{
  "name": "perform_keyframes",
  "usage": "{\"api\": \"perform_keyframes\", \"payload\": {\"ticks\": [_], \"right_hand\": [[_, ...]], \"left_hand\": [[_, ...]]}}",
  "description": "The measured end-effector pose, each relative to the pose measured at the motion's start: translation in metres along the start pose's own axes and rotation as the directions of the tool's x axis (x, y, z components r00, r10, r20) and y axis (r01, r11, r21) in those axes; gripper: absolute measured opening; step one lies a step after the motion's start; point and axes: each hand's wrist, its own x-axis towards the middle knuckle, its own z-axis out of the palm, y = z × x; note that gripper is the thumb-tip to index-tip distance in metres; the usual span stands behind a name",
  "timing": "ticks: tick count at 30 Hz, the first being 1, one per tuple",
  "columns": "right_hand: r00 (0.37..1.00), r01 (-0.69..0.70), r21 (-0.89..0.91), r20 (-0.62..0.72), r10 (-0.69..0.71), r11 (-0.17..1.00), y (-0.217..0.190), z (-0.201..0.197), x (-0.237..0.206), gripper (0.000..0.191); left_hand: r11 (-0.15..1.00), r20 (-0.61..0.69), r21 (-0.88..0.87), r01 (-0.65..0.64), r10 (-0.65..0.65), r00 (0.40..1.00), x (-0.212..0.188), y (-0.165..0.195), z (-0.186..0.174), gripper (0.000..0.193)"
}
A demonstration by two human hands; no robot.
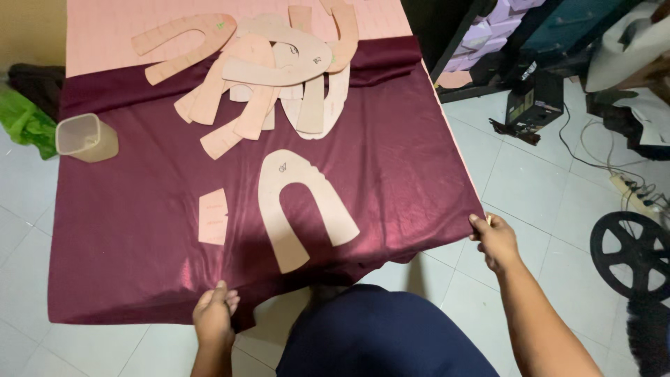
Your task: The person traces around a U-shaped insole template with a pen onto a fabric-covered work surface, then pulls the cloth aside, gathers cut insole pieces from the table, and stacks them into a pile, aligning the pieces by hand.
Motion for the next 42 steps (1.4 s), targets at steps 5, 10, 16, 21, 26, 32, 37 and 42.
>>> {"api": "perform_keyframes", "payload": {"ticks": [5, 10, 16, 21, 26, 32, 37, 42], "right_hand": [[0.998, 0.007, 0.064, -0.064, -0.003, 0.998, 0.008, -0.005, 0.001, 0.030], [0.982, 0.056, -0.033, -0.176, -0.061, 0.998, 0.018, -0.008, 0.007, 0.045], [0.761, 0.301, -0.762, -0.171, -0.626, 0.574, 0.001, 0.006, 0.009, 0.052], [0.878, 0.379, -0.655, 0.031, -0.478, 0.654, -0.027, 0.057, 0.004, 0.051], [0.839, 0.431, -0.744, 0.124, -0.529, 0.510, -0.036, 0.076, 0.010, 0.072], [0.846, 0.422, -0.760, 0.135, -0.516, 0.494, -0.038, 0.070, 0.019, 0.076], [0.846, 0.428, -0.745, 0.131, -0.517, 0.512, -0.041, 0.069, 0.017, 0.080], [0.885, 0.374, -0.729, 0.095, -0.456, 0.574, -0.042, 0.068, 0.010, 0.080]], "left_hand": [[0.997, 0.042, 0.065, 0.051, -0.053, 0.998, 0.016, -0.001, -0.024, 0.029], [0.912, 0.156, 0.399, 0.098, -0.172, 0.973, 0.016, 0.011, -0.033, 0.033], [0.318, -0.070, 0.904, -0.286, 0.769, 0.635, 0.048, 0.089, -0.069, 0.030], [0.795, -0.558, 0.605, -0.037, 0.456, 0.693, 0.094, 0.130, -0.132, 0.072], [0.983, -0.612, -0.071, -0.168, 0.090, 0.786, 0.114, 0.132, -0.167, 0.069], [0.957, -0.374, -0.251, 0.148, -0.237, 0.897, 0.108, 0.136, -0.182, 0.049], [0.964, -0.462, 0.134, 0.228, -0.143, 0.875, 0.088, 0.134, -0.180, 0.047], [0.977, -0.479, 0.153, 0.150, -0.059, 0.876, 0.094, 0.127, -0.178, 0.048]]}}
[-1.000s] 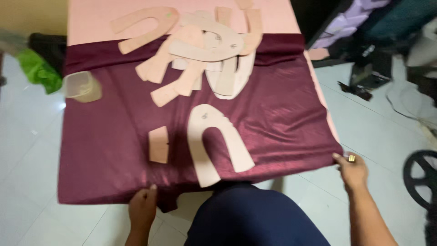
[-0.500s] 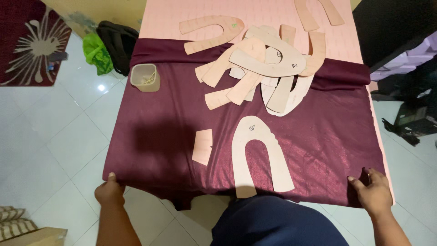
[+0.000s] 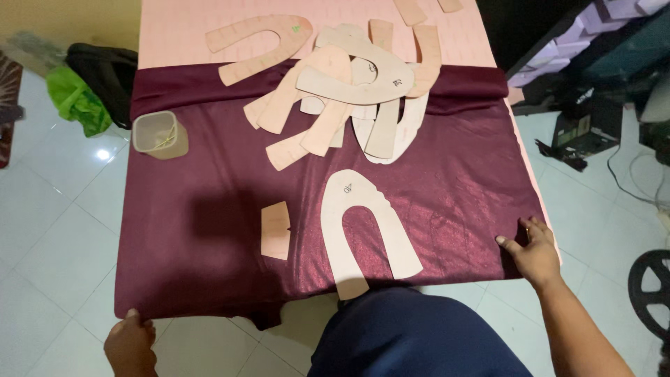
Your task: The person traces around a U-shaped insole template with a pen onto a fabric-covered work surface, then pulls the cloth aside, gathers cut insole pieces from the table, and stacks them into a pile, aligning the pieces by hand.
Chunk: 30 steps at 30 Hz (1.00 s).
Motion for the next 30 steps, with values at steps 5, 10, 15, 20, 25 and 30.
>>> {"api": "perform_keyframes", "payload": {"ticks": [5, 10, 15, 20, 25, 30], "right_hand": [[1.000, -0.016, -0.006, 0.001, 0.016, 1.000, 0.008, 0.003, 0.000, 0.080], [1.000, -0.007, -0.038, 0.007, 0.007, 0.999, 0.025, 0.002, -0.006, 0.079], [0.998, -0.060, -0.035, 0.033, 0.061, 0.998, 0.028, -0.006, -0.009, 0.073], [0.888, -0.400, 0.223, -0.147, 0.437, 0.889, 0.026, -0.006, -0.015, 0.053], [0.804, -0.455, 0.710, 0.067, 0.591, 0.538, 0.042, -0.001, -0.019, 0.032], [0.780, -0.486, 0.784, 0.190, 0.596, 0.386, 0.060, -0.007, -0.024, 0.022]], "left_hand": [[1.000, -0.017, -0.010, 0.017, -0.017, 1.000, 0.016, -0.004, -0.008, 0.053], [1.000, -0.024, -0.008, 0.015, -0.015, 1.000, 0.020, -0.007, -0.008, 0.059], [0.999, -0.022, -0.044, 0.021, -0.022, 1.000, 0.020, -0.007, -0.006, 0.064], [0.997, 0.065, -0.073, 0.023, -0.018, 0.998, 0.008, -0.013, 0.019, 0.069], [0.981, 0.453, -0.035, 0.188, -0.152, 0.878, -0.016, -0.038, 0.049, 0.068], [0.986, 0.531, -0.005, 0.165, -0.137, 0.836, -0.017, -0.052, 0.055, 0.058]]}}
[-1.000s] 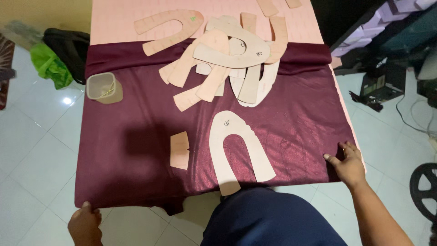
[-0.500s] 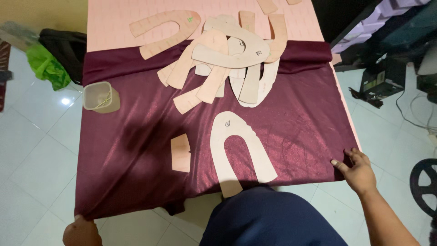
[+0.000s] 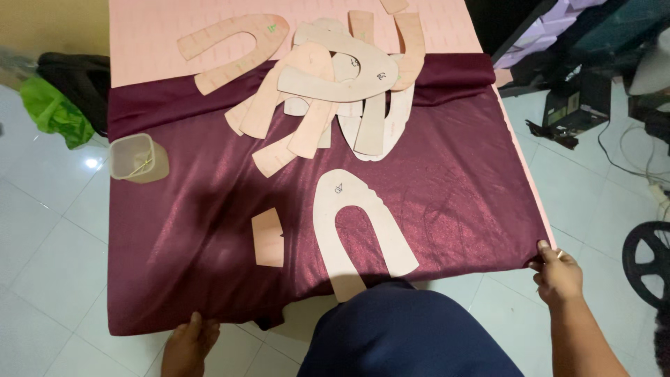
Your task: The person traces around a U-shaped insole template with a pen onto a fabric-covered work surface, then pulls the cloth aside, gathers cut insole pieces from the table, and stacks them into a pile, aligning the pieces by hand.
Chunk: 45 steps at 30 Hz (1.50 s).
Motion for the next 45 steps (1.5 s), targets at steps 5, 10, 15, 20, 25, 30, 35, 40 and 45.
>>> {"api": "perform_keyframes", "payload": {"ticks": [5, 10, 15, 20, 25, 30, 35, 40, 45], "right_hand": [[0.997, 0.019, -0.046, -0.069, -0.022, 0.999, 0.002, -0.006, 0.001, 0.021], [0.995, 0.069, -0.097, -0.061, -0.075, 0.993, 0.000, -0.009, 0.000, 0.020], [0.995, 0.068, -0.142, -0.061, -0.077, 0.988, -0.006, -0.010, 0.002, 0.019], [0.992, 0.050, -0.185, -0.107, -0.071, 0.982, 0.002, -0.006, 0.009, 0.022], [0.936, 0.225, -0.364, -0.175, -0.304, 0.904, 0.001, -0.006, 0.022, 0.040], [0.952, 0.300, -0.074, 0.087, -0.293, 0.951, -0.045, 0.037, 0.040, 0.028], [0.872, 0.192, -0.095, 0.473, -0.125, 0.977, -0.116, 0.167, 0.035, 0.027], [0.692, 0.130, 0.073, 0.707, -0.143, 0.989, -0.179, 0.289, 0.022, 0.022], [0.802, 0.007, 0.005, 0.597, -0.009, 1.000, -0.210, 0.367, 0.020, 0.018]], "left_hand": [[0.999, -0.109, 0.005, -0.049, 0.050, 0.993, -0.004, -0.007, 0.000, 0.039], [0.995, -0.172, -0.020, -0.095, 0.090, 0.981, -0.020, -0.006, 0.005, 0.038], [0.994, -0.261, -0.050, -0.099, 0.083, 0.962, -0.016, 0.002, 0.009, 0.037], [0.998, -0.259, 0.027, -0.058, 0.063, 0.964, -0.009, 0.004, 0.009, 0.034], [0.965, -0.416, 0.239, -0.108, 0.203, 0.887, -0.022, 0.010, 0.032, 0.039], [0.508, -0.285, 0.752, -0.420, 0.825, 0.488, -0.048, 0.018, 0.098, 0.044], [0.319, 0.158, 0.693, -0.647, 0.808, 0.568, -0.078, 0.020, 0.192, 0.034], [0.120, 0.409, 0.769, -0.628, 0.663, 0.627, -0.103, 0.020, 0.263, 0.051], [0.083, 0.372, 0.888, -0.452, 0.447, 0.813, -0.107, 0.023, 0.275, 0.065]]}}
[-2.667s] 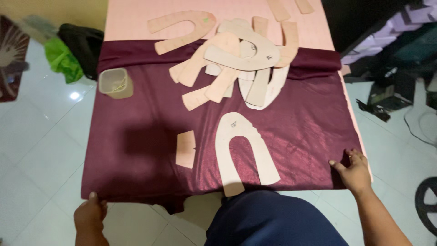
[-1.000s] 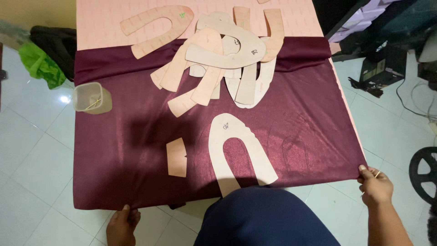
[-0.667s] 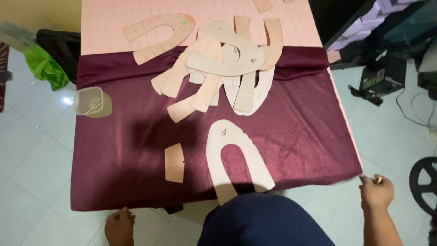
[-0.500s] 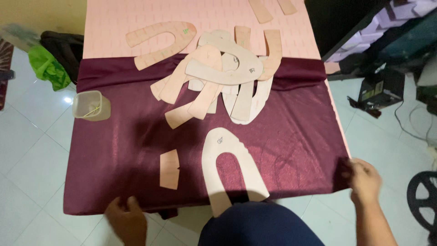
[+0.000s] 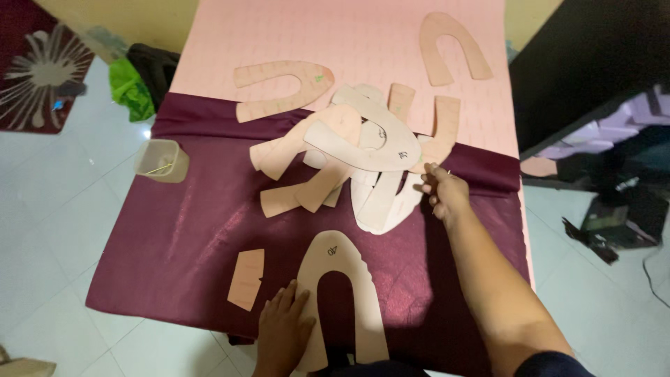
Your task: The person traces around a U-shaped insole template with a pen onto a fabric-covered work surface, then pulls the cloth aside, gathers cut insole pieces from the table, and stacks them into a pile, aligning the pieces by hand.
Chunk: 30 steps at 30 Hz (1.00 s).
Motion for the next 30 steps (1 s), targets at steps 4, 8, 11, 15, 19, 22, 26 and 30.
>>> {"api": "perform_keyframes", "payload": {"ticks": [4, 8, 11, 15, 19, 22, 26, 30], "right_hand": [[0.908, 0.335, -0.140, -0.215, -0.359, 0.932, -0.009, 0.013, 0.020, 0.013], [0.415, 0.797, -0.417, -0.148, -0.898, 0.437, -0.024, -0.009, 0.031, 0.014], [0.711, 0.694, 0.042, -0.197, -0.675, 0.719, -0.025, -0.005, 0.029, 0.015], [0.931, 0.356, 0.057, 0.061, -0.359, 0.933, 0.009, 0.019, 0.020, 0.008], [0.934, 0.353, -0.202, 0.130, -0.332, 0.914, 0.049, 0.012, 0.017, 0.011], [0.865, 0.450, -0.419, -0.014, -0.501, 0.789, 0.064, -0.010, 0.020, 0.027], [0.942, 0.299, -0.328, -0.048, -0.332, 0.896, 0.070, -0.022, 0.028, 0.024], [0.990, 0.133, -0.244, -0.006, -0.139, 0.961, 0.067, -0.021, 0.033, 0.029]], "left_hand": [[0.999, -0.033, -0.048, 0.015, -0.016, 0.999, 0.001, -0.003, 0.006, 0.063], [0.995, -0.028, -0.085, 0.057, -0.059, 0.998, 0.001, -0.003, 0.012, 0.062], [0.994, -0.074, -0.100, 0.050, -0.057, 0.996, 0.000, -0.002, 0.011, 0.061], [0.989, -0.082, -0.136, 0.062, -0.073, 0.994, 0.002, 0.004, 0.001, 0.056], [0.977, -0.150, -0.213, 0.004, -0.036, 0.988, 0.016, 0.007, -0.018, 0.043], [0.940, -0.310, -0.319, -0.123, 0.019, 0.951, 0.043, 0.011, -0.033, 0.037], [0.880, -0.599, -0.252, -0.403, 0.185, 0.779, 0.121, 0.028, -0.053, 0.046], [0.930, -0.519, -0.304, -0.207, 0.021, 0.855, 0.214, 0.056, -0.073, 0.059]]}}
